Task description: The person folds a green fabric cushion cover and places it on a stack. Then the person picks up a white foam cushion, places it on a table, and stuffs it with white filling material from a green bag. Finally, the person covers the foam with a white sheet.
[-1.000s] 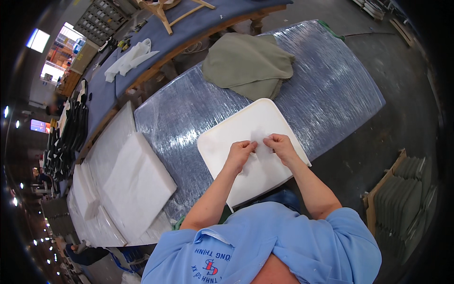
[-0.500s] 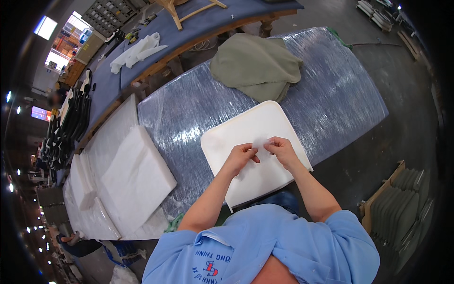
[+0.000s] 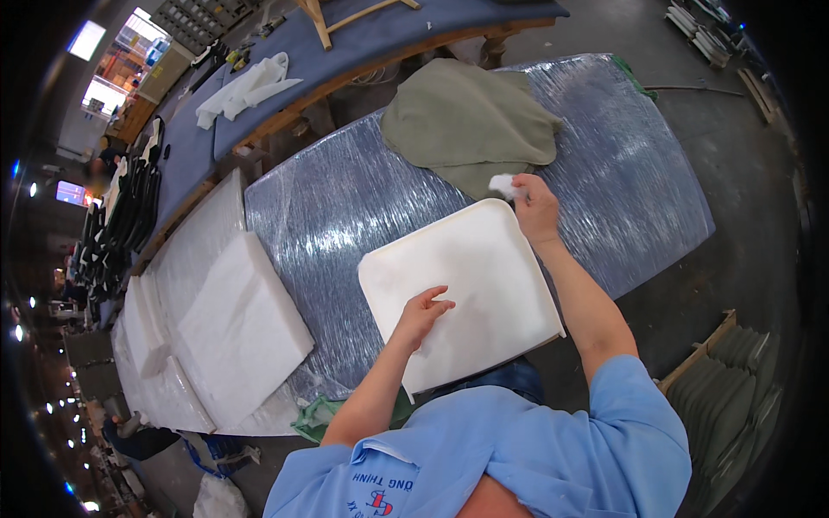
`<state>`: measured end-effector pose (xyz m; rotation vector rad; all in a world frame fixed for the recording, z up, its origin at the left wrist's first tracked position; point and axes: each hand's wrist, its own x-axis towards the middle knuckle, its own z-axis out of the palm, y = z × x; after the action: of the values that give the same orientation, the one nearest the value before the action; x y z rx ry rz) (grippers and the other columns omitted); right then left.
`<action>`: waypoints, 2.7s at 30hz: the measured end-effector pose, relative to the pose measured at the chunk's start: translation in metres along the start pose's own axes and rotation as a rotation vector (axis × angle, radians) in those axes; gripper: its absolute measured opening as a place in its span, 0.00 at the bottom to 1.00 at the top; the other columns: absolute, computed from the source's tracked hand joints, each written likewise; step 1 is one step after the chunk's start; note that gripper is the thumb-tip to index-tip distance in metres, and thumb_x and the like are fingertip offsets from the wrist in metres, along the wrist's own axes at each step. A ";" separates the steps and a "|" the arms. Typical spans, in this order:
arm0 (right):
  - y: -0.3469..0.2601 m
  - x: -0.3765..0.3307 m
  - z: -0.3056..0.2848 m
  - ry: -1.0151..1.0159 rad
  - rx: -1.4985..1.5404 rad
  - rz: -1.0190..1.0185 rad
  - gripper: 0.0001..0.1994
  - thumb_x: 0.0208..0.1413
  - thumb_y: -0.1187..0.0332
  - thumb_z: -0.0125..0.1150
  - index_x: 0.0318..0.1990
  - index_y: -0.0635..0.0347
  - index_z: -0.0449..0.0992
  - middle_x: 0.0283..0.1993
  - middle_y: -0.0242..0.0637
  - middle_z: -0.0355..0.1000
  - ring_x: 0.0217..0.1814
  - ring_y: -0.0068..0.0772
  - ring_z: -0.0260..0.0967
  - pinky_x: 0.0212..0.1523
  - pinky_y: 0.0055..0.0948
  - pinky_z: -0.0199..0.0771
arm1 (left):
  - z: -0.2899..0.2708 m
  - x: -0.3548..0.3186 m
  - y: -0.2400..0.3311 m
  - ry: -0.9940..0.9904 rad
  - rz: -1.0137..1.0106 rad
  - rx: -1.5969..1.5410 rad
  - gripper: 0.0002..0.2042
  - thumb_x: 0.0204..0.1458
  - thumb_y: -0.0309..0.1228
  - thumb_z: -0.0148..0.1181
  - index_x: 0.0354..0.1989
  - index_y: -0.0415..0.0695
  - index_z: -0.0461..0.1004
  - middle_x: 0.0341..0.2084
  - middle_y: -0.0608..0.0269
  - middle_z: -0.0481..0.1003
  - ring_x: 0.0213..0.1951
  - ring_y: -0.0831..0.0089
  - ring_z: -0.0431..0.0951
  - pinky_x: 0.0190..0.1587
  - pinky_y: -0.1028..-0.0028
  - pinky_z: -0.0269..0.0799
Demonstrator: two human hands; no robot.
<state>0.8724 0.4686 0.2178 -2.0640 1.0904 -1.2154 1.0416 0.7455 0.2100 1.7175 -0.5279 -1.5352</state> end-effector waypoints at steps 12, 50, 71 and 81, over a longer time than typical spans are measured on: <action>0.050 -0.081 0.040 -0.516 -0.378 -0.139 0.13 0.54 0.74 0.58 0.48 0.55 0.78 0.66 0.37 0.70 0.75 0.44 0.59 0.73 0.57 0.55 | 0.024 0.048 0.000 0.135 0.239 0.418 0.22 0.61 0.34 0.61 0.65 0.45 0.72 0.48 0.58 0.82 0.45 0.70 0.81 0.52 0.71 0.73; 0.092 -0.015 0.043 -0.138 -0.031 0.887 0.19 0.49 0.53 0.75 0.38 0.59 0.83 0.32 0.38 0.78 0.36 0.40 0.77 0.39 0.39 0.76 | 0.089 0.195 0.100 0.225 0.300 0.803 0.12 0.56 0.37 0.65 0.43 0.44 0.73 0.31 0.54 0.80 0.39 0.53 0.81 0.42 0.55 0.74; 0.075 -0.004 0.068 -0.108 0.065 0.070 0.08 0.62 0.73 0.58 0.44 0.60 0.81 0.45 0.44 0.79 0.46 0.47 0.77 0.47 0.39 0.76 | 0.079 0.195 0.067 0.085 0.306 0.983 0.43 0.56 0.38 0.66 0.78 0.55 0.47 0.45 0.53 0.78 0.47 0.52 0.80 0.46 0.55 0.75; 0.111 0.008 0.064 -0.554 0.119 0.746 0.19 0.68 0.56 0.49 0.41 0.62 0.81 0.39 0.46 0.80 0.48 0.57 0.76 0.51 0.48 0.74 | 0.084 0.176 0.063 0.160 0.291 0.868 0.45 0.56 0.39 0.66 0.79 0.53 0.46 0.36 0.55 0.76 0.39 0.55 0.79 0.43 0.58 0.74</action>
<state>0.8884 0.4025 0.1084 -1.5185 1.2797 -0.3057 1.0056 0.5548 0.1435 2.2230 -1.4340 -0.9891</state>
